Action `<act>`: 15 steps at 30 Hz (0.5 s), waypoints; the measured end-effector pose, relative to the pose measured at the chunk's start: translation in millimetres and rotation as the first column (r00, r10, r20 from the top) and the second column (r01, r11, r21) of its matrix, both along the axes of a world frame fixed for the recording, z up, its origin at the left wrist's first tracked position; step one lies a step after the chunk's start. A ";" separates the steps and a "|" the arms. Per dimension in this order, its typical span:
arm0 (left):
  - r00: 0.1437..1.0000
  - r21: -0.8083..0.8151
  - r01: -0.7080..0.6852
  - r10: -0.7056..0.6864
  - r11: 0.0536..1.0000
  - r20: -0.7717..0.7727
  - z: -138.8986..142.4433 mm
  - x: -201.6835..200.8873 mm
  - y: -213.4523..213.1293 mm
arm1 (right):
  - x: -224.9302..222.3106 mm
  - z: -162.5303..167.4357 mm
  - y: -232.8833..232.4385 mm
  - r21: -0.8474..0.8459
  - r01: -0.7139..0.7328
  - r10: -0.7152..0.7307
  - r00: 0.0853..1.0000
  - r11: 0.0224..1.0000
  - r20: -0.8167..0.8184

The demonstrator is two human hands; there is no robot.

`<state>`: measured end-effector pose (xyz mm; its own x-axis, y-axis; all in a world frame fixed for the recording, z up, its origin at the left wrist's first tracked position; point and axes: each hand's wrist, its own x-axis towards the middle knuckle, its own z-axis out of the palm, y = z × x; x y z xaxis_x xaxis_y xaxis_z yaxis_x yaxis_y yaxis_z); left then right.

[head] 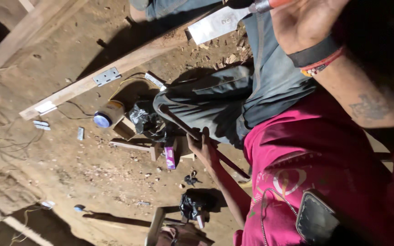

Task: The person sits on the ground and uses a chisel and hammer to carve a recess into a wooden frame. They then place a metal hinge into the recess and hammer nails to secure it. The person repeats this process for a second hinge on the same frame.

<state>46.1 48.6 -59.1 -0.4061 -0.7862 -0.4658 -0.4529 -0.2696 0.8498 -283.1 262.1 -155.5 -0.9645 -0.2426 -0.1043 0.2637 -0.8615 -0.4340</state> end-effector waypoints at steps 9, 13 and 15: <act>0.992 -0.005 0.079 -0.078 0.997 0.104 32.1 -31.3 -4.0 | 2.9 49.5 -25.6 -0.226 0.173 -0.099 0.948 0.959 0.303; 0.987 -0.038 0.160 -0.158 0.986 0.042 36.1 -39.4 -8.4 | -1.8 57.2 -29.1 -0.042 0.099 -0.100 0.995 0.994 -0.018; 0.977 -0.094 0.212 -0.208 0.973 0.052 37.0 -46.0 -11.7 | -4.2 57.8 -31.3 0.028 0.121 -0.117 0.986 0.992 -0.121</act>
<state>0.2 36.9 -22.1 -0.5488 -0.7282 -0.4105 -0.5262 -0.0807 0.8465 -287.3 230.8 -97.6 -0.9923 -0.1237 0.0066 0.1049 -0.8673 -0.4865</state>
